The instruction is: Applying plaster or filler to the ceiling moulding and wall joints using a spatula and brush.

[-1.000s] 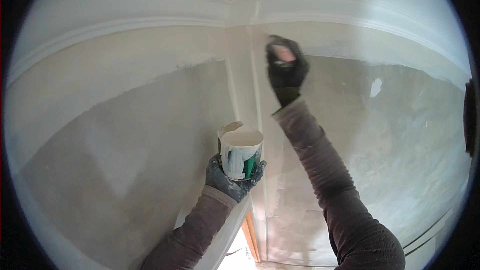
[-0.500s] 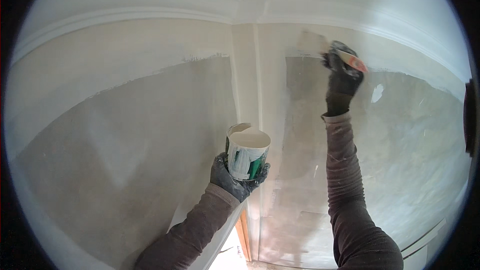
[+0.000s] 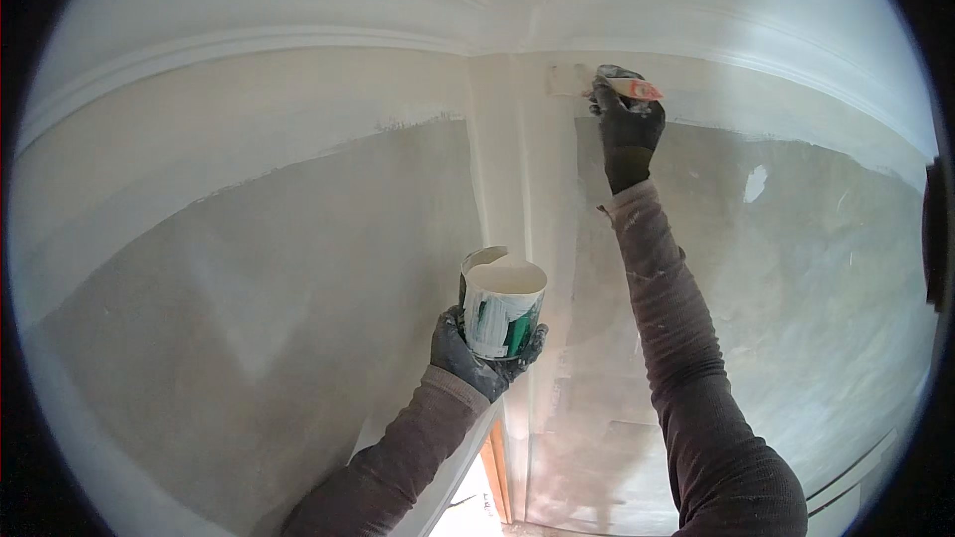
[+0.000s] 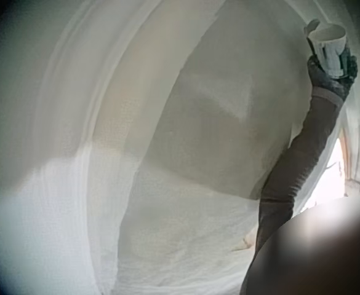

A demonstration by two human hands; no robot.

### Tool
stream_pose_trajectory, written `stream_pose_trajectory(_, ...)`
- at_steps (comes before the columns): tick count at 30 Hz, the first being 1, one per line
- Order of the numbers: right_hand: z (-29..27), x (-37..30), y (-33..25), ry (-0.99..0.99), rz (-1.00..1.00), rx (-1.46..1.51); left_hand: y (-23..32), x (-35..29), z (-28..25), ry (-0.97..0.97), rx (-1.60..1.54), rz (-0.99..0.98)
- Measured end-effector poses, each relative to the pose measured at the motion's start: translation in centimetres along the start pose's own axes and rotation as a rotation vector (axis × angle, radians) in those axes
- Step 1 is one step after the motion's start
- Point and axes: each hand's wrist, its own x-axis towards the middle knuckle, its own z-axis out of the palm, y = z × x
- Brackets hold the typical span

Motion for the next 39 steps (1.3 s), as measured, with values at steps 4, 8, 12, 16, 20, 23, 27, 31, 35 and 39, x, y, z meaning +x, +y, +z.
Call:
stream_pose_trajectory(4, 1.0, -0.3, -0.1, -0.040, 0.085, -0.053, 0.3, 0.1, -0.4, 0.017, -0.006, -0.038)
stream_pose_trajectory(8, 0.7, 0.7, 0.8, -0.083, 0.064, -0.126, 0.1, 0.1, -0.3, 0.001, -0.001, -0.029)
stream_pose_trajectory(12, 1.1, 0.2, -0.2, 0.017, 0.109, 0.014, 0.3, 0.1, -0.3, 0.025, -0.016, -0.030)
stream_pose_trajectory(16, 1.5, 0.2, 1.3, -0.057, 0.082, -0.010, 0.4, 0.2, -0.3, -0.020, -0.021, -0.080)
stream_pose_trajectory(20, 1.5, 0.1, 0.8, 0.021, -0.060, -0.174, 0.5, -0.1, -0.1, -0.001, 0.016, -0.052)
stream_pose_trajectory(23, 1.9, 0.0, 1.1, 0.027, 0.027, -0.081, 0.3, -0.2, 0.1, 0.008, 0.002, -0.018)
stream_pose_trajectory(27, 1.5, 0.2, 2.3, 0.041, 0.050, -0.149, 0.3, -0.3, 0.0, -0.055, 0.014, -0.038)
stream_pose_trajectory(31, 0.3, 0.6, 2.5, 0.075, -0.023, -0.260, 0.4, -0.1, -0.3, -0.055, 0.007, -0.041)
stream_pose_trajectory(35, -0.2, 0.9, 2.3, 0.085, -0.029, -0.321, 0.4, -0.6, 0.2, -0.041, 0.049, -0.023)
stream_pose_trajectory(39, -1.4, 1.1, 1.6, 0.109, -0.024, -0.251, 0.2, -0.3, 0.2, -0.006, 0.030, -0.010)
